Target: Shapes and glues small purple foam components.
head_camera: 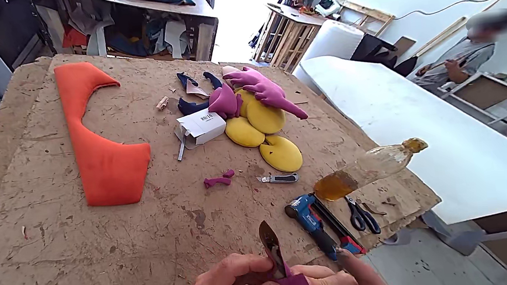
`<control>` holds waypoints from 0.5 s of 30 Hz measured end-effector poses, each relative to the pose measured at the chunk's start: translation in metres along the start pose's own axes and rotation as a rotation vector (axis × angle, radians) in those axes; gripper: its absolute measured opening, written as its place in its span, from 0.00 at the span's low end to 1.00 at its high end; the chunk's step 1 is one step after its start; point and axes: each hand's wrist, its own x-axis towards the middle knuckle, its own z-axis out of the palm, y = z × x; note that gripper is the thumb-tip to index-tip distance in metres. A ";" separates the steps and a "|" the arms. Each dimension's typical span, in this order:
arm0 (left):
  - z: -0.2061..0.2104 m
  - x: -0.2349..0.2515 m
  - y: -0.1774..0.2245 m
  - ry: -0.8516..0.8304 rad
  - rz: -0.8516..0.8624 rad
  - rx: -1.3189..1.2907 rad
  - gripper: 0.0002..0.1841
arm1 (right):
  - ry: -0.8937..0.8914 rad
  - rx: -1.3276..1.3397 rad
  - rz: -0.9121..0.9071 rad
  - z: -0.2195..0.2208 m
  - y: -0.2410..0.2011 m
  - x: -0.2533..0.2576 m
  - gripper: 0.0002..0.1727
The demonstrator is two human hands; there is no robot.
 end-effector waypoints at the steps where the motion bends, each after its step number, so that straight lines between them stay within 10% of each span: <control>1: -0.002 0.001 -0.001 -0.020 0.039 0.057 0.11 | -0.003 -0.003 0.001 0.000 -0.001 0.000 0.35; 6: -0.008 0.008 -0.003 -0.090 0.205 0.328 0.10 | -0.010 -0.066 -0.035 0.001 -0.005 -0.002 0.32; 15: -0.018 0.009 0.005 -0.066 -0.073 -0.072 0.09 | -0.157 0.135 0.107 -0.015 0.004 -0.002 0.41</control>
